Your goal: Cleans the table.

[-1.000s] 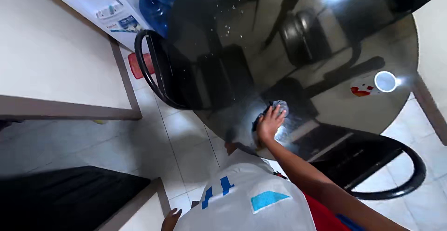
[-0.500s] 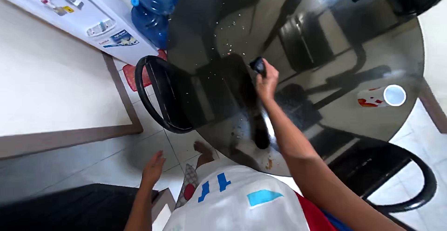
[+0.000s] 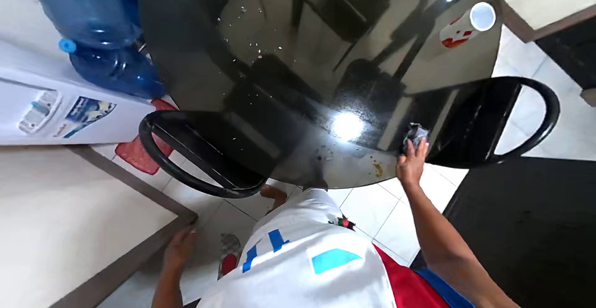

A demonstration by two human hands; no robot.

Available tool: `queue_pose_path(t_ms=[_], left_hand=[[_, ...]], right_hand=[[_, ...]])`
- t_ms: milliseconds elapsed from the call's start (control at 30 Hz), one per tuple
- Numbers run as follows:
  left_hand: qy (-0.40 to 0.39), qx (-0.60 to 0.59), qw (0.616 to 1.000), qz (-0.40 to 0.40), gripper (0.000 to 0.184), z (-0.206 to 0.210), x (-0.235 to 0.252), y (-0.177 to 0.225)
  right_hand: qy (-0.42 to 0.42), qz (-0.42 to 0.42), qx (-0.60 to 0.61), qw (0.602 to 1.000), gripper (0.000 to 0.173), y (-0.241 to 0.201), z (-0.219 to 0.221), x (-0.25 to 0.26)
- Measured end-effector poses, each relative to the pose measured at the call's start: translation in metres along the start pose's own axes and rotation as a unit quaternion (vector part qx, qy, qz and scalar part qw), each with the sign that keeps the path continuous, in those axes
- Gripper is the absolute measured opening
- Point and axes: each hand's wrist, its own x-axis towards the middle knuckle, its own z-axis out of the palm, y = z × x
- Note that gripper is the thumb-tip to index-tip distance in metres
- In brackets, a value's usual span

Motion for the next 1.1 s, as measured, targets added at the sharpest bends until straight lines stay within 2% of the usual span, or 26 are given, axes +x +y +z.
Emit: queue_pose_path(t_ms=[67, 133, 267, 367, 467, 533, 600, 667, 700, 800, 867, 967, 1033, 1100], left_hand=[[0.065, -0.103, 0.993, 0.003, 0.046, -0.026, 0.008, 0.001], [0.079, -0.149, 0.986, 0.006, 0.047, -0.040, 0.007, -0.006], [0.015, -0.092, 0.995, 0.043, 0.048, -0.035, 0.008, -0.059], [-0.048, -0.024, 0.999, 0.009, 0.050, -0.019, 0.007, -0.088], [-0.079, 0.009, 0.997, 0.000, 0.054, -0.012, 0.006, -0.103], [-0.074, 0.004, 0.997, 0.002, 0.053, -0.017, 0.007, -0.108], [-0.062, -0.025, 0.998, 0.002, 0.049, -0.030, 0.003, -0.103], [-0.033, -0.060, 0.998, 0.008, 0.047, -0.043, -0.001, -0.113], [-0.018, -0.072, 0.997, 0.009, 0.046, -0.048, -0.002, -0.123], [0.014, -0.082, 0.997, 0.000, 0.043, -0.054, 0.002, -0.171], [0.005, -0.075, 0.997, -0.034, 0.046, -0.056, 0.000, -0.205], [-0.031, -0.053, 0.993, -0.101, 0.048, -0.056, -0.005, -0.234], [-0.062, -0.056, 0.987, -0.140, 0.048, -0.055, -0.008, -0.241], [-0.042, -0.089, 0.985, -0.139, 0.050, -0.044, 0.004, -0.267]], right_hand=[[0.007, -0.004, 0.008, 1.000, 0.058, -0.042, 0.020, -0.047], [-0.009, 0.004, 0.018, 1.000, 0.061, -0.104, 0.037, -0.083], [-0.056, 0.034, 0.068, 0.996, 0.069, -0.245, 0.077, -0.101], [-0.049, 0.009, 0.069, 0.996, 0.068, -0.347, 0.115, -0.075], [-0.058, -0.007, 0.111, 0.992, 0.065, -0.440, 0.131, -0.026], [-0.041, -0.039, 0.191, 0.980, 0.065, -0.481, 0.136, 0.011], [-0.005, -0.057, 0.271, 0.961, 0.063, -0.501, 0.124, 0.038], [0.056, -0.070, 0.300, 0.950, 0.062, -0.489, 0.095, 0.044], [0.092, -0.084, 0.294, 0.948, 0.061, -0.467, 0.078, 0.040], [0.150, -0.076, 0.220, 0.961, 0.060, -0.360, 0.027, 0.011], [0.121, -0.018, 0.148, 0.981, 0.062, -0.267, 0.016, -0.015], [0.059, 0.049, 0.047, 0.996, 0.057, -0.153, 0.035, -0.055], [0.032, 0.059, -0.021, 0.998, 0.057, -0.138, 0.054, -0.089], [0.011, 0.077, -0.021, 0.997, 0.058, -0.174, 0.070, -0.116]])
